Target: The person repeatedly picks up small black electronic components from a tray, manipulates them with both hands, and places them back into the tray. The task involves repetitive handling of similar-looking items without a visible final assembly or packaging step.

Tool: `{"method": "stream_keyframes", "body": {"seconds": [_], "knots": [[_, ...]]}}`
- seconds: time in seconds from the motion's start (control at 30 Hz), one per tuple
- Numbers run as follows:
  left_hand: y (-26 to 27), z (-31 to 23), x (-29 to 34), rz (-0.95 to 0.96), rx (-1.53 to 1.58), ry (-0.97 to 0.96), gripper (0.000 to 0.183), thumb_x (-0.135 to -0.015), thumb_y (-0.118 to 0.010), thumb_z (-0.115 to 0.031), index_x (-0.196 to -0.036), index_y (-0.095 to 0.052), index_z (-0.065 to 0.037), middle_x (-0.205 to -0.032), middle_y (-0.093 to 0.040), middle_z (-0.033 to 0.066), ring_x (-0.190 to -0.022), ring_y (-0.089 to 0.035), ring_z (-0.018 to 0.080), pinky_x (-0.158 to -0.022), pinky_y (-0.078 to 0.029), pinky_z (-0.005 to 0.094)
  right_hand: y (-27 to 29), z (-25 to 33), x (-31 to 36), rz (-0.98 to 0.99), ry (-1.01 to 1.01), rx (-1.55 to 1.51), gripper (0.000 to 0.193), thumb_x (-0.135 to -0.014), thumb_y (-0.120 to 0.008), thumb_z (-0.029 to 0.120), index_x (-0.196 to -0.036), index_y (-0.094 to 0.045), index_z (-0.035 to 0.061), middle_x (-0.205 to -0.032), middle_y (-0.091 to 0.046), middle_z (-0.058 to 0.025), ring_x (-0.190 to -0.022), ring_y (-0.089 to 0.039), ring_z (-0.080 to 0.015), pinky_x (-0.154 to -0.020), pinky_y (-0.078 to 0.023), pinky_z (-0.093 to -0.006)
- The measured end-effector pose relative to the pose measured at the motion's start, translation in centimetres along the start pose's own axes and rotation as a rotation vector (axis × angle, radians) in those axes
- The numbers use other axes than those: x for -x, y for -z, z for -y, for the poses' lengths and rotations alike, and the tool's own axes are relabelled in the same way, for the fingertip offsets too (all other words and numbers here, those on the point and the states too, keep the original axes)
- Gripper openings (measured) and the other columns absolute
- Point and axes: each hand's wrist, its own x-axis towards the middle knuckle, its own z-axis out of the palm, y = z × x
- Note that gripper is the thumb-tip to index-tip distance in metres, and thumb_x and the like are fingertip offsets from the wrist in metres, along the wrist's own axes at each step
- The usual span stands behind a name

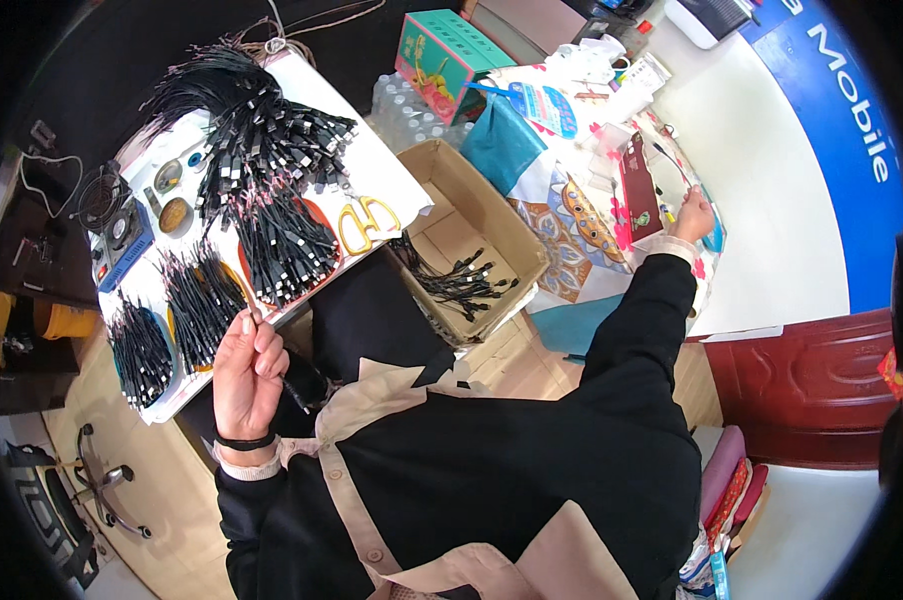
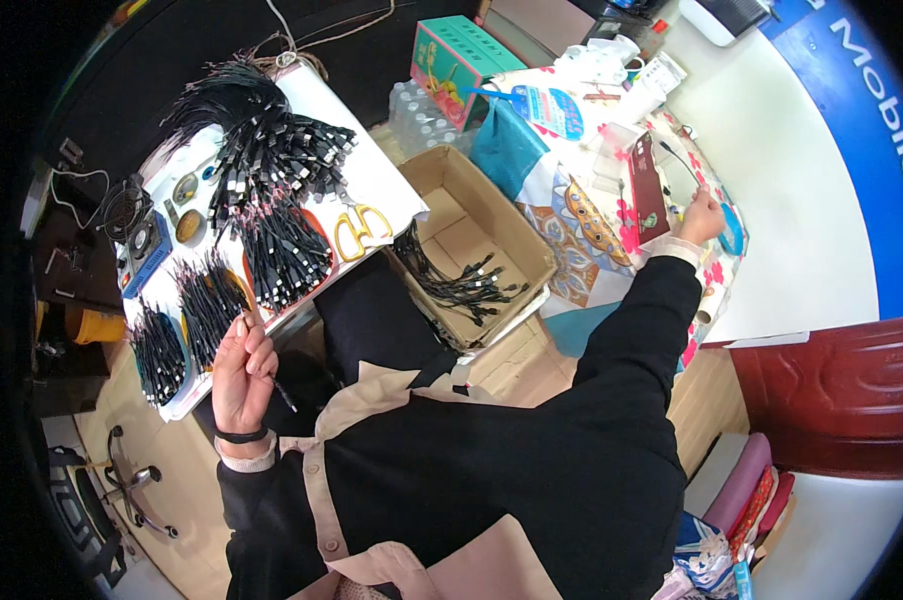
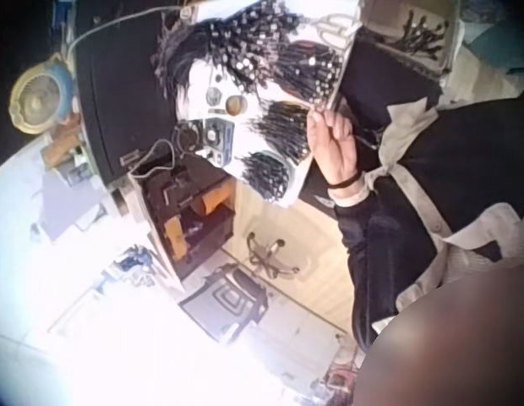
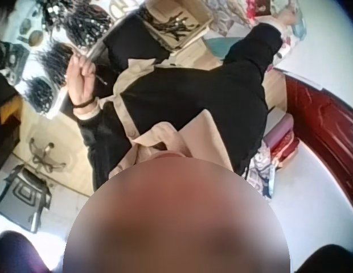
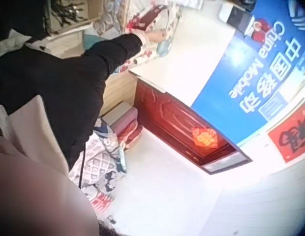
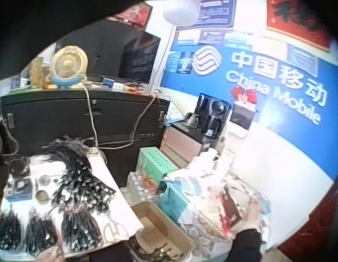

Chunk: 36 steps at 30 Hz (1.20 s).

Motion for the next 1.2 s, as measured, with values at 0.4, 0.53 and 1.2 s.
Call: {"method": "stream_keyframes", "body": {"seconds": [0.4,0.53,1.2], "knots": [[0.0,0.3,0.9,-0.095,0.074,-0.302,0.010,-0.102,-0.046,-0.016,-0.100,-0.051,-0.007,-0.083,-0.050,0.0017,-0.064,-0.042,0.0094,-0.060,-0.036,0.0227,-3.5,23.4,31.8,1.370,0.003,-0.386,0.021,-0.095,-0.060,0.017,-0.107,-0.065,0.0014,-0.092,-0.066,-0.0033,-0.079,-0.058,-0.0079,-0.073,-0.047,-0.0242],[-0.3,-0.3,1.5,-0.129,0.084,-0.386,0.012,-0.103,-0.044,-0.015,-0.101,-0.051,-0.006,-0.084,-0.050,0.0030,-0.065,-0.044,0.0106,-0.061,-0.038,0.0239,-2.1,31.8,47.0,1.973,0.216,-0.453,0.017,-0.090,-0.066,0.016,-0.096,-0.068,0.0006,-0.077,-0.066,-0.0061,-0.066,-0.059,-0.0113,-0.062,-0.047,-0.0261],[13.5,-15.5,0.0,-1.060,-2.402,-0.559,0.022,-0.079,-0.067,-0.020,-0.076,-0.063,0.001,-0.079,-0.063,0.0201,-0.082,-0.061,0.0381,-0.075,-0.050,0.0455,-3.4,31.8,52.2,2.098,-0.069,-0.528,0.019,-0.092,-0.065,0.016,-0.086,-0.065,-0.0015,-0.066,-0.055,0.0036,-0.058,-0.042,-0.0019,-0.051,-0.034,-0.0205]]}}
